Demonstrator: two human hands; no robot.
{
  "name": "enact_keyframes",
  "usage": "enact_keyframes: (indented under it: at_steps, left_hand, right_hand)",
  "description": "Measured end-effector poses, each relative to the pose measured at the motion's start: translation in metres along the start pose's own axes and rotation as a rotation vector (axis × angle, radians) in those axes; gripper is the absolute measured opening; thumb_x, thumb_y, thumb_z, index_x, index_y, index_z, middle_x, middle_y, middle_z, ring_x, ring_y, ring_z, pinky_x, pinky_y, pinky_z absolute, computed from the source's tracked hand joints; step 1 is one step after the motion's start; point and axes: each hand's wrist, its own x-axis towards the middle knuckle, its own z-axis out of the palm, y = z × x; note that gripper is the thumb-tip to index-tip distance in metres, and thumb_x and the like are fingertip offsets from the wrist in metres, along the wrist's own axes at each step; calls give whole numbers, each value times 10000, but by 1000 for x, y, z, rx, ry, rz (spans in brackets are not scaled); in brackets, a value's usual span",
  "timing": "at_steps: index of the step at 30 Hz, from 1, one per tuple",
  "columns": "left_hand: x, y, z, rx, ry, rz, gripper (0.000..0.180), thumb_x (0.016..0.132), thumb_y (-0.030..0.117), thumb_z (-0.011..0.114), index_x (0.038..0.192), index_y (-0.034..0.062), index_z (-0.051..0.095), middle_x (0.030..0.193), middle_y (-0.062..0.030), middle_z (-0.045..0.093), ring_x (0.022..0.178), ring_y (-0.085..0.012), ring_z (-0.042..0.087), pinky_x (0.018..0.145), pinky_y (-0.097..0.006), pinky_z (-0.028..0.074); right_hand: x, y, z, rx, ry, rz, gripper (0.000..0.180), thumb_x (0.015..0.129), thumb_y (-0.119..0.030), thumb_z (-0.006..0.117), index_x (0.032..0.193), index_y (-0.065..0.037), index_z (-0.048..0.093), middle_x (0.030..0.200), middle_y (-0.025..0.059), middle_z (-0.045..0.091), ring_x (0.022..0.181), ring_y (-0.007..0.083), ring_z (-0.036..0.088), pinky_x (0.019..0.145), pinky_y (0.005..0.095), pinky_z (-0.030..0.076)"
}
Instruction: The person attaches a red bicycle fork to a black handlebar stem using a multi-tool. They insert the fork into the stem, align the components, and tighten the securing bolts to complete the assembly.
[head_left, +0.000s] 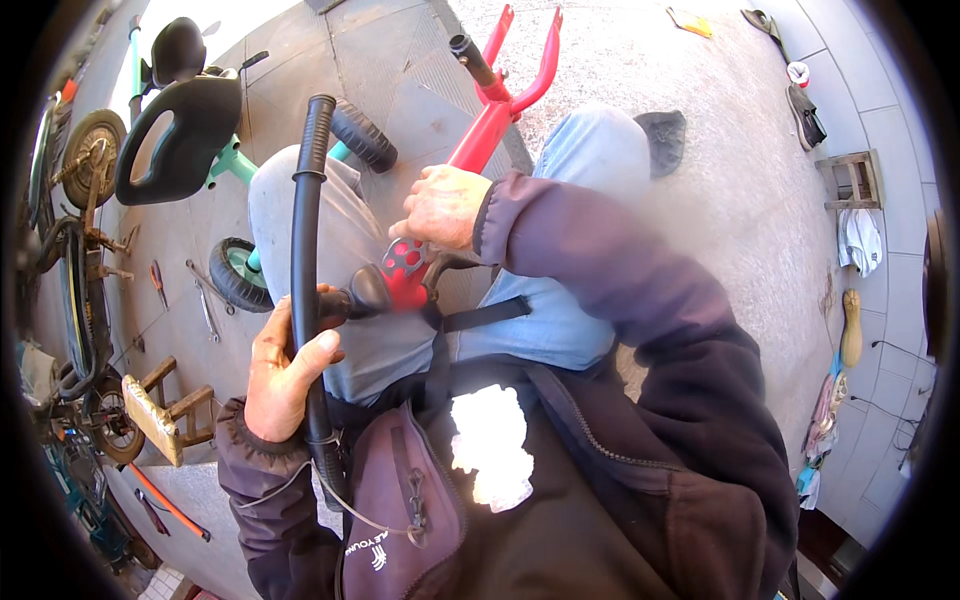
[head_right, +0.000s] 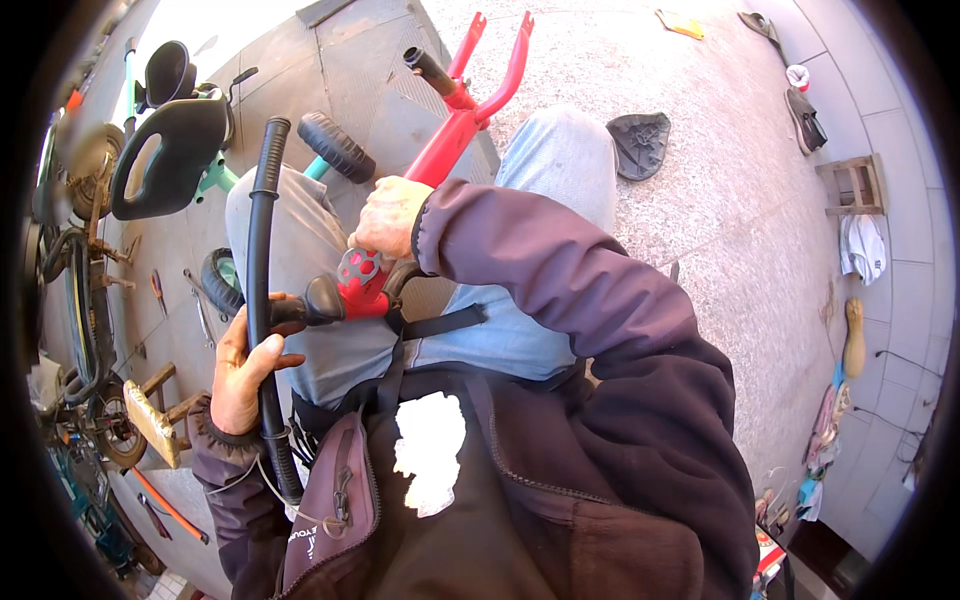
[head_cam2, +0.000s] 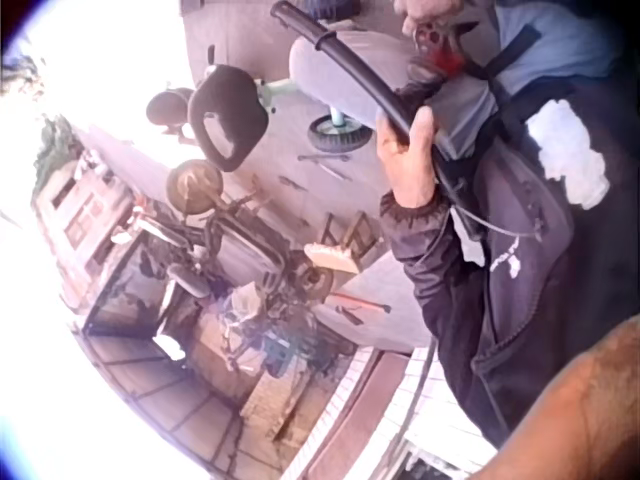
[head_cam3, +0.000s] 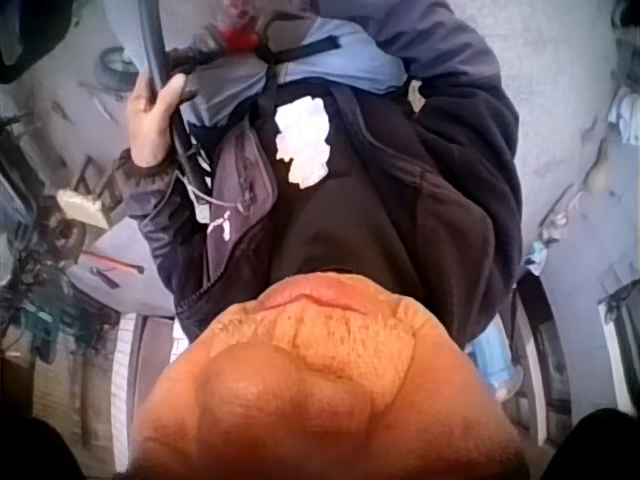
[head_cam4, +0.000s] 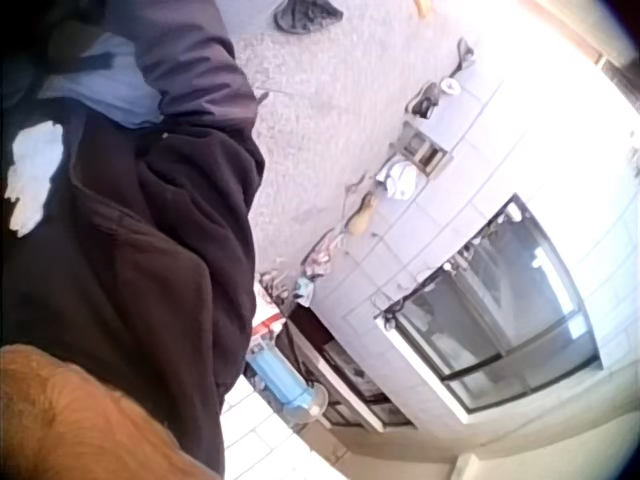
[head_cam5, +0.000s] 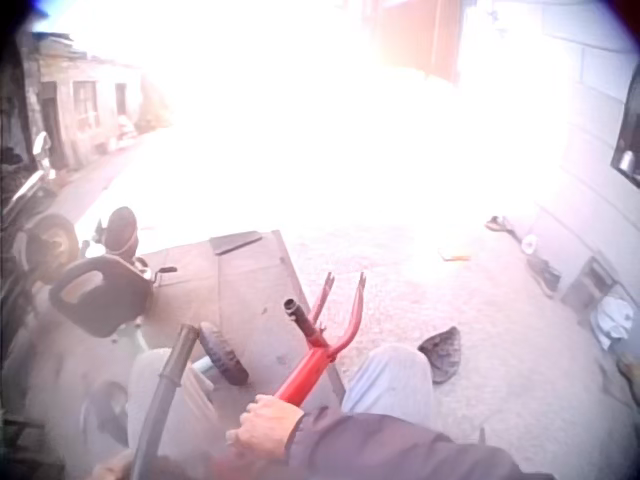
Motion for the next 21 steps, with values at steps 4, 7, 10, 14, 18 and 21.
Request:
enact_keyframes:
  at_steps: [4, 7, 10, 14, 18, 21]
  left_hand:
    - [19, -13, 16, 28, 0, -48, 568, 817, 188, 657, 1335, 17, 501, 1186, -83, 578, 1057, -174, 575, 816, -305, 522]
    - [25, -19, 27, 123, 15, -14, 480, 799, 94, 609, 1266, 7, 541, 1039, -25, 562, 908, -77, 512, 765, -240, 465]
    - [29, -19, 28, 189, 13, 1, 423, 809, 88, 599, 1221, 2, 557, 955, -11, 545, 839, -62, 499, 721, -228, 438]
    - [41, -34, 24, 218, 49, -63, 378, 843, 93, 594, 1207, -1, 563, 940, -40, 591, 814, -107, 587, 712, -247, 481]
    - [44, -28, 31, 108, 67, -119, 369, 860, 77, 574, 1215, -26, 558, 1023, -112, 632, 927, -187, 677, 711, -279, 564]
    - [46, -32, 27, 70, 66, -107, 355, 865, 59, 566, 1204, -44, 555, 1005, -117, 640, 897, -182, 685, 719, -273, 573]
  right_hand:
    - [-10, 4, 30, -11, -16, 29, 264, 824, -222, 625, 1083, -225, 677, 827, 25, 664, 891, 221, 654, 815, 355, 465]
    - [-13, 7, 42, -11, -17, 51, 263, 818, -222, 630, 1076, -230, 676, 829, 21, 666, 901, 217, 655, 811, 355, 471]
    - [-14, 8, 44, 10, -6, 77, 253, 809, -229, 639, 1059, -228, 680, 838, 14, 669, 912, 215, 655, 811, 357, 480]
    - [-13, 14, 51, 87, -12, 170, 251, 781, -226, 683, 1027, -179, 687, 880, 21, 676, 938, 223, 648, 842, 367, 492]
    - [-30, 1, 30, 247, 288, 412, 385, 727, -232, 750, 1090, -123, 684, 930, 57, 686, 945, 267, 652, 807, 381, 528]
    - [-38, -17, 6, 905, 329, 705, 327, 818, -254, 749, 1090, -89, 673, 812, 57, 660, 762, 161, 657, 729, 295, 521]
